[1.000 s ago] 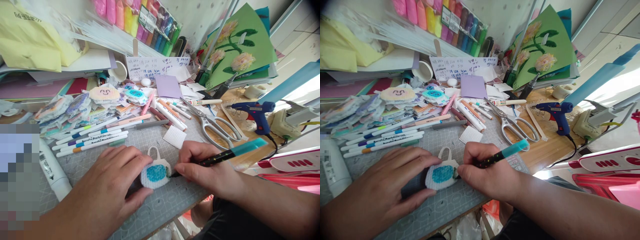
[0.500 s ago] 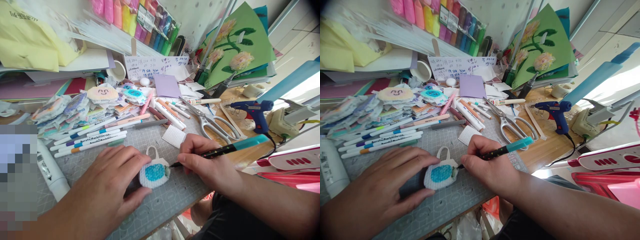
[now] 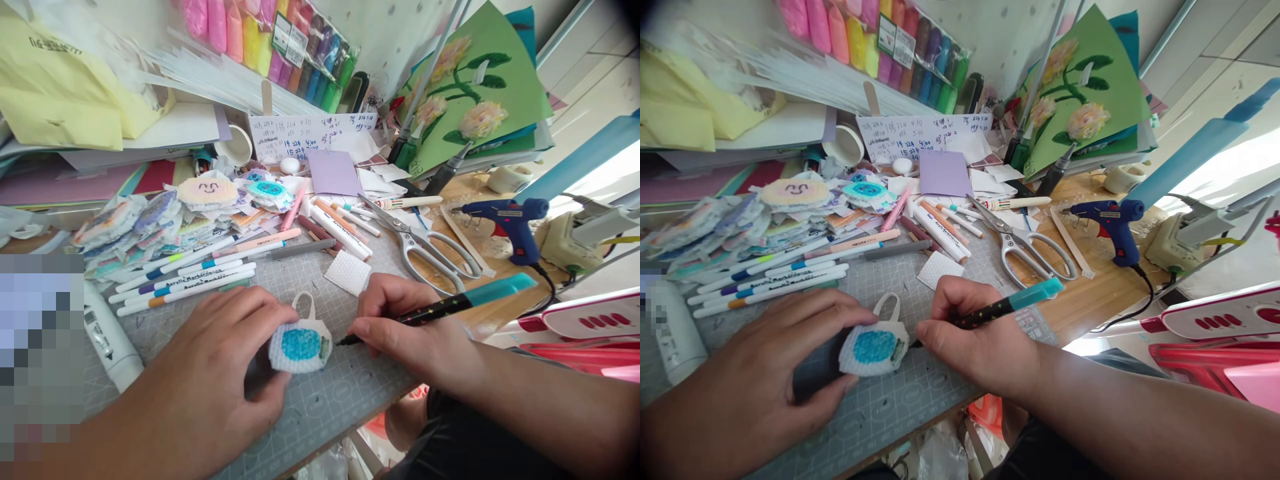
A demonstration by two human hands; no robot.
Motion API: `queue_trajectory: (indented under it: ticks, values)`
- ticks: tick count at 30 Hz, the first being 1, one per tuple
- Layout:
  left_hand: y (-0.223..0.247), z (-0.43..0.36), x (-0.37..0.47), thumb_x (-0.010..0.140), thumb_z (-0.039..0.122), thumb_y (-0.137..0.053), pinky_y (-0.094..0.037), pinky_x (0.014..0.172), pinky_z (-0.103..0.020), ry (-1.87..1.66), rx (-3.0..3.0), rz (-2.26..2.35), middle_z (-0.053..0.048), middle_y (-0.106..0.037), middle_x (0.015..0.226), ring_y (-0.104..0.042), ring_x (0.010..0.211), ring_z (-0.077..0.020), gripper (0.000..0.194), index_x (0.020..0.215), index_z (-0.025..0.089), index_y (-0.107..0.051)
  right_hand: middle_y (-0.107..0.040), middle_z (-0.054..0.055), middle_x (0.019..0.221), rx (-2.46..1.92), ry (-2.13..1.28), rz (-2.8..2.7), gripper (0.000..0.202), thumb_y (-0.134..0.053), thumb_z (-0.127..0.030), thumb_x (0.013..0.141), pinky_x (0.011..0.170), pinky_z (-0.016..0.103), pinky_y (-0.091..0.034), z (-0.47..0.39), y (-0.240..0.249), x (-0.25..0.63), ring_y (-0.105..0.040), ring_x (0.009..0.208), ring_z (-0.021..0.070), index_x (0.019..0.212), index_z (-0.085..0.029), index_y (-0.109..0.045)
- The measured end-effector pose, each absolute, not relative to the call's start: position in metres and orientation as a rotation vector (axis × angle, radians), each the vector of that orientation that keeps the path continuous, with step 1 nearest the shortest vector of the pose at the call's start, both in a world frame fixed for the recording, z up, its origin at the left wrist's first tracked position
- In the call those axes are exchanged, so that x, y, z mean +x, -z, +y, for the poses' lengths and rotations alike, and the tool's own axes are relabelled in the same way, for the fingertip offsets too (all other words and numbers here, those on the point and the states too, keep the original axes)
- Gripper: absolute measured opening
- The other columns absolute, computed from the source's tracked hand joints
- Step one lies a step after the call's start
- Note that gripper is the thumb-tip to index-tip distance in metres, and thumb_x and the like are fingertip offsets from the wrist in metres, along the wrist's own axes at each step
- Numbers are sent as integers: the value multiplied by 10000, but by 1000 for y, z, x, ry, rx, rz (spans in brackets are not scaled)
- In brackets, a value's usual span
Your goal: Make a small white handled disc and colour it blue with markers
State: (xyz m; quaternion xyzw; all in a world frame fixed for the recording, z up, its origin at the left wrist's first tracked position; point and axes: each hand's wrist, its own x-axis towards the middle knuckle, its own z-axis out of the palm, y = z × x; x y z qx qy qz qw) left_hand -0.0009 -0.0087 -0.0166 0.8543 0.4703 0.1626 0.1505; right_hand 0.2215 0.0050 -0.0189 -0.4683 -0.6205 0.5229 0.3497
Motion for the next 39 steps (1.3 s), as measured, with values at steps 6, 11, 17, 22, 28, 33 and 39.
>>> queue_trajectory:
  ticks: [6,11,17,22,28,33,39]
  values:
    - [17,-8,-2,726,202,-522,-426,815,-469,-445,2468,1338,-25,-601,980,-538,931,-265,280,992,270,-575,-411,-55,522,-1155,-1410,-1715,244,-616,-224,731,443,218,-304,3,19,221,-378,486,88,571,-201,-434]
    - [17,-8,-2,721,199,-519,-431,821,-447,-442,2467,1331,-27,-600,989,-538,933,-259,307,1013,271,-581,-422,-51,534,-1161,-1439,-1703,240,-622,-239,743,449,223,-311,4,20,222,-395,494,91,587,-202,-442]
    - [15,-7,-1,710,169,-525,-428,810,-425,-419,2458,1340,-18,-594,965,-538,912,-241,304,990,265,-593,-427,-49,548,-1119,-1473,-1698,233,-622,-244,751,453,227,-309,3,23,222,-391,502,92,600,-199,-451]
    - [16,-7,-1,721,171,-532,-422,816,-423,-392,2445,1334,-26,-582,983,-531,924,-241,298,996,266,-594,-421,-54,539,-1125,-1521,-1660,235,-626,-250,749,454,230,-308,5,21,221,-393,493,91,603,-201,-448]
    - [16,-7,-1,717,152,-532,-427,807,-407,-425,2438,1315,-18,-576,970,-537,905,-232,319,1003,272,-603,-423,-52,529,-1127,-1500,-1695,236,-621,-245,748,449,230,-302,5,19,220,-385,491,91,593,-203,-448]
    - [18,-6,-1,702,144,-537,-436,801,-398,-456,2458,1300,-14,-587,963,-551,908,-240,341,1009,271,-610,-444,-41,539,-1182,-1391,-1721,240,-609,-236,746,454,233,-313,5,18,218,-405,496,96,582,-206,-435]
    - [18,-6,-2,700,146,-535,-440,805,-401,-465,2464,1302,-12,-594,965,-557,904,-243,336,1000,272,-615,-444,-45,535,-1227,-1350,-1692,228,-606,-260,761,457,233,-323,6,19,216,-424,494,98,603,-207,-450]
